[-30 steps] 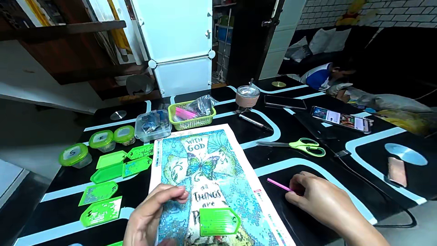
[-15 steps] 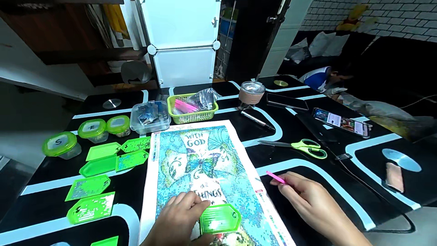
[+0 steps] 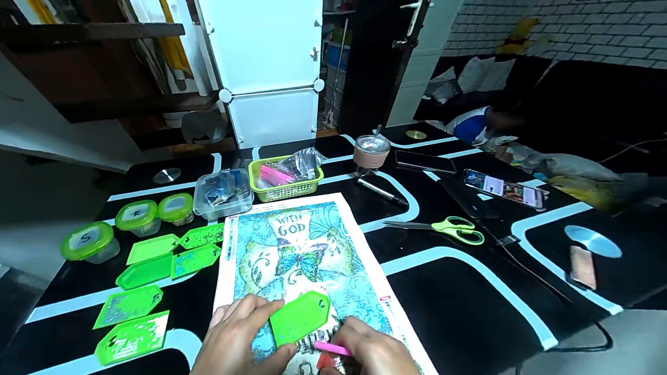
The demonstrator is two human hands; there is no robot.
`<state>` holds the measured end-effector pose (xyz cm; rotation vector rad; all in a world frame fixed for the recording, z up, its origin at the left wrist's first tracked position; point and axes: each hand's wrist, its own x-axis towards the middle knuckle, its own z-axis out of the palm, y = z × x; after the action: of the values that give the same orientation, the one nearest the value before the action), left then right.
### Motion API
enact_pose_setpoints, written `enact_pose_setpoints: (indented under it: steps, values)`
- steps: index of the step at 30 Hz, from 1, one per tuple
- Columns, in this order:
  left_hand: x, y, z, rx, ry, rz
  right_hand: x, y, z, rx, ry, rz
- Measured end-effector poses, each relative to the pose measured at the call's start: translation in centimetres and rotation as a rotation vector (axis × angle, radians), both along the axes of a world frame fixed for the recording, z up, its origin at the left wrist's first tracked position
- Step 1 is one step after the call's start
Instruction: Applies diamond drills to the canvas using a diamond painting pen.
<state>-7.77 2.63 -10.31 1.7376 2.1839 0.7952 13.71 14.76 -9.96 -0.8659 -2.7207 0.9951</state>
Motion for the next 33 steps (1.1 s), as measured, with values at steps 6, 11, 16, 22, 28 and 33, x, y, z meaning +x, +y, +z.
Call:
enact_pose_setpoints:
  steps: [6, 11, 16, 22, 28, 33]
  values:
    - [1.1, 0.1, 0.4, -0.03, -0.02, 0.165, 0.6, 0.1, -0.2, -0.119, 0.147, -0.014]
    - [2.4, 0.5, 0.4, -0.001, -0.025, 0.312, 4.9, 7.1, -0.7, -0.071, 0.358, -0.525]
    - [3.4, 1.4, -0.4, 0.013, -0.107, -0.012, 7.2, 11.5, -2.3, -0.042, 0.215, -0.703]
    - [4.9, 2.2, -1.1, -0.03, -0.028, -0.209, 6.1, 9.5, -3.2, -0.056, 0.772, -0.583]
    - [4.8, 3.1, -1.5, 0.003, -0.028, -0.199, 3.4, 5.8, -2.7, -0.483, 0.84, -0.352]
    - [4.7, 2.9, -2.5, 0.058, -0.021, -0.219, 2.2, 5.1, -3.6, -0.517, 0.837, -0.254]
